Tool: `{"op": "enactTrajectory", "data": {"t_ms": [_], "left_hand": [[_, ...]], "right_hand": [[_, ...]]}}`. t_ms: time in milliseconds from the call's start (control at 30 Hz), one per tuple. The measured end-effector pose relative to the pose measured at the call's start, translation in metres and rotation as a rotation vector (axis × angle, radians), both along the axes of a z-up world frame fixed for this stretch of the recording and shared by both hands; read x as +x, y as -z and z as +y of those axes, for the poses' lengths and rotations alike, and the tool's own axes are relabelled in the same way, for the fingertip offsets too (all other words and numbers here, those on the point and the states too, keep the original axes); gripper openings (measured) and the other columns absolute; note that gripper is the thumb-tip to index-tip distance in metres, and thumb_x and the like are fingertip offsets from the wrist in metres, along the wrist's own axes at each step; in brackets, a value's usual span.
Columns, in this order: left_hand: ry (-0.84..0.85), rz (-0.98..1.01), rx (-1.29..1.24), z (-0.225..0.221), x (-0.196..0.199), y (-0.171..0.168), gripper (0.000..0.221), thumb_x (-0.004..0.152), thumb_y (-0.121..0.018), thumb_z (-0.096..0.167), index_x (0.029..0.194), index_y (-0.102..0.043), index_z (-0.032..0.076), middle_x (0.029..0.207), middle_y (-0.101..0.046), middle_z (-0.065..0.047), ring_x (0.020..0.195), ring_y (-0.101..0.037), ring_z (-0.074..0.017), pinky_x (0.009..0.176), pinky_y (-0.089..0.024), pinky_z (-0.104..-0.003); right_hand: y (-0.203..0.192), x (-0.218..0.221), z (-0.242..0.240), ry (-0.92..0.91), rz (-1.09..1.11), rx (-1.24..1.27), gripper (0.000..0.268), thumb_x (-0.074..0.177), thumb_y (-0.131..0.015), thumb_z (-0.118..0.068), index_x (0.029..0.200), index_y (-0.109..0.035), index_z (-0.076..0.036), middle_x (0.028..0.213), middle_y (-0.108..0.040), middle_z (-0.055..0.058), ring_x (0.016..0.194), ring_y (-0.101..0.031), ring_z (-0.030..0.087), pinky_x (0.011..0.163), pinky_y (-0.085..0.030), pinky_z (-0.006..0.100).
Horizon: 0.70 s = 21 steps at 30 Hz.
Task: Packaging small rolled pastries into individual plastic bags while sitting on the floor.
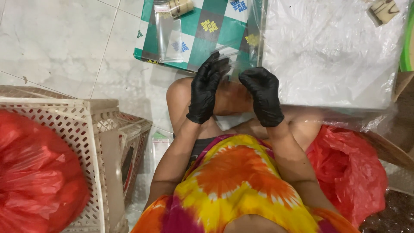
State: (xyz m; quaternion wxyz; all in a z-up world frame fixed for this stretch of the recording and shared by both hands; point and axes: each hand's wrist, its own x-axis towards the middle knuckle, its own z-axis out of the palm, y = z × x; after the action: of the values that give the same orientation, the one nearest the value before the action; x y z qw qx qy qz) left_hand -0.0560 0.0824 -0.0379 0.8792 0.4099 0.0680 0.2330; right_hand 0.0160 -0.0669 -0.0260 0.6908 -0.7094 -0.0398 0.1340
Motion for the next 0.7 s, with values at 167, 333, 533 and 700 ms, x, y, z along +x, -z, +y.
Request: {"op": "enactTrajectory", "data": {"t_ms": [167,333,533,700], "left_hand": [[-0.01,-0.008,0.04,-0.002,0.001,-0.009,0.043,0.11,-0.048,-0.009,0.152,-0.049,-0.001,0.149,-0.056,-0.027,0.138,-0.055,-0.0372,0.117,-0.048,-0.05],[-0.01,-0.084,-0.308,-0.002,0.002,0.007,0.035,0.111,-0.054,0.002,0.145,-0.055,-0.008,0.14,-0.061,-0.028,0.134,-0.058,-0.0378,0.115,-0.049,-0.051],[-0.078,0.276,0.229,-0.011,-0.003,-0.029,0.04,0.109,-0.06,0.02,0.145,-0.056,0.002,0.144,-0.061,-0.021,0.135,-0.057,-0.0286,0.122,-0.044,-0.047],[-0.103,0.015,-0.022,-0.014,0.004,0.008,0.039,0.112,-0.051,0.005,0.15,-0.051,-0.004,0.141,-0.059,-0.032,0.131,-0.06,-0.0414,0.111,-0.054,-0.057]], "right_hand": [[-0.025,0.0,0.008,-0.004,0.121,-0.025,0.019,0.083,-0.091,-0.007,0.094,-0.077,-0.002,0.093,-0.075,0.007,0.092,-0.065,0.014,0.098,-0.058,0.038],[0.004,0.002,0.007,0.023,0.134,0.021,0.025,0.077,-0.094,-0.006,0.094,-0.076,-0.007,0.091,-0.076,0.005,0.091,-0.07,0.011,0.092,-0.061,0.032],[0.016,0.003,0.007,0.035,0.19,0.055,0.026,0.077,-0.094,-0.004,0.094,-0.075,-0.008,0.09,-0.076,0.005,0.085,-0.072,0.012,0.088,-0.064,0.032],[0.015,0.002,0.007,-0.03,0.171,0.074,0.034,0.081,-0.09,-0.002,0.108,-0.071,-0.007,0.099,-0.075,0.008,0.094,-0.072,0.017,0.092,-0.065,0.036]]}}
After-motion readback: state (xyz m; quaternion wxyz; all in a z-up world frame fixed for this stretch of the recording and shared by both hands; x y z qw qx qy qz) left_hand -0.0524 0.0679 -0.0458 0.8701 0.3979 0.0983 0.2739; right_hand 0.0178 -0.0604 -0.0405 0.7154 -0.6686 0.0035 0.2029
